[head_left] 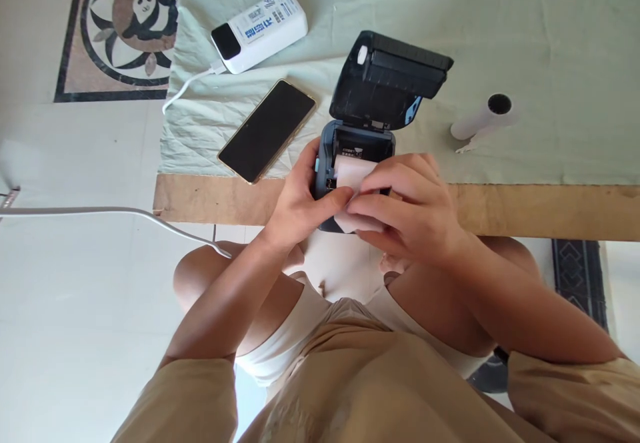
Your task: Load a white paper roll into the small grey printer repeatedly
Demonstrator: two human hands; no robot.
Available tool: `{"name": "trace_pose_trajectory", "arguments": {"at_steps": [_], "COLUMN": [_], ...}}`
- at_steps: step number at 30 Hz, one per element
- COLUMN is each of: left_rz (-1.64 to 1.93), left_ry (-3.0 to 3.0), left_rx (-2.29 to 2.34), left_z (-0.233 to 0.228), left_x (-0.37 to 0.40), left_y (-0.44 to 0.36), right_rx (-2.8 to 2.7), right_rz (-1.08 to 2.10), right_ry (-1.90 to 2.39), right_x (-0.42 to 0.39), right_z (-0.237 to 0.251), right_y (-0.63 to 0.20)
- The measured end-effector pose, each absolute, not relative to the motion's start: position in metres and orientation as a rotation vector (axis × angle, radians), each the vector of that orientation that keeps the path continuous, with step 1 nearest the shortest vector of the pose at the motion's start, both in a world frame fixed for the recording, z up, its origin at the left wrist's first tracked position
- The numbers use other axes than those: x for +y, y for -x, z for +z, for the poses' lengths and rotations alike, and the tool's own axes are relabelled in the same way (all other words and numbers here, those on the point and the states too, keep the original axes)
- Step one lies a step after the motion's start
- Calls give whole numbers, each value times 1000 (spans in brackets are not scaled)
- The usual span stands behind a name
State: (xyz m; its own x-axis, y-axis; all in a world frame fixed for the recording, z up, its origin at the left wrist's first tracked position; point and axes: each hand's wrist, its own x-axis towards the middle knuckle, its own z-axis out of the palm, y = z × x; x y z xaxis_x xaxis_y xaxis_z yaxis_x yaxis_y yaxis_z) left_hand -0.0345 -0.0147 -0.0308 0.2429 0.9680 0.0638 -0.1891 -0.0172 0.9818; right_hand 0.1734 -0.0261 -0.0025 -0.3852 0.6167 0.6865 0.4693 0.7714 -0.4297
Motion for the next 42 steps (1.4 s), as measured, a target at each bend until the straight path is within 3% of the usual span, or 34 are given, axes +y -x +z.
{"name": "trace_pose_trajectory", "arguments": {"at_steps": [5,11,18,24,34,42], "left_rz": [1135,1079,1048,1089,1099,1089], "left_ry": [-1245,-1289,-1314,-1235,-1121,-1063], "left_rx": [816,757,794,775,739,839], "left_z": [-36,-43,-39,-43,-34,-24], "left_x": [-7,-3,-4,-4,-7,-15], "left_y": [36,42,44,42,37,34], "right_rx": [-1687,-1290,-1554,-1771,-1666,-1863], "right_rz": [301,812,721,957,1241,1155], "right_ry": [930,1020,986,1048,1059,1118], "right_x": [-17,-9,-2,-2,4,14], "right_z": [5,20,15,10,-10,-18], "right_y": [-189,-190,-191,-199,-196,-203]}}
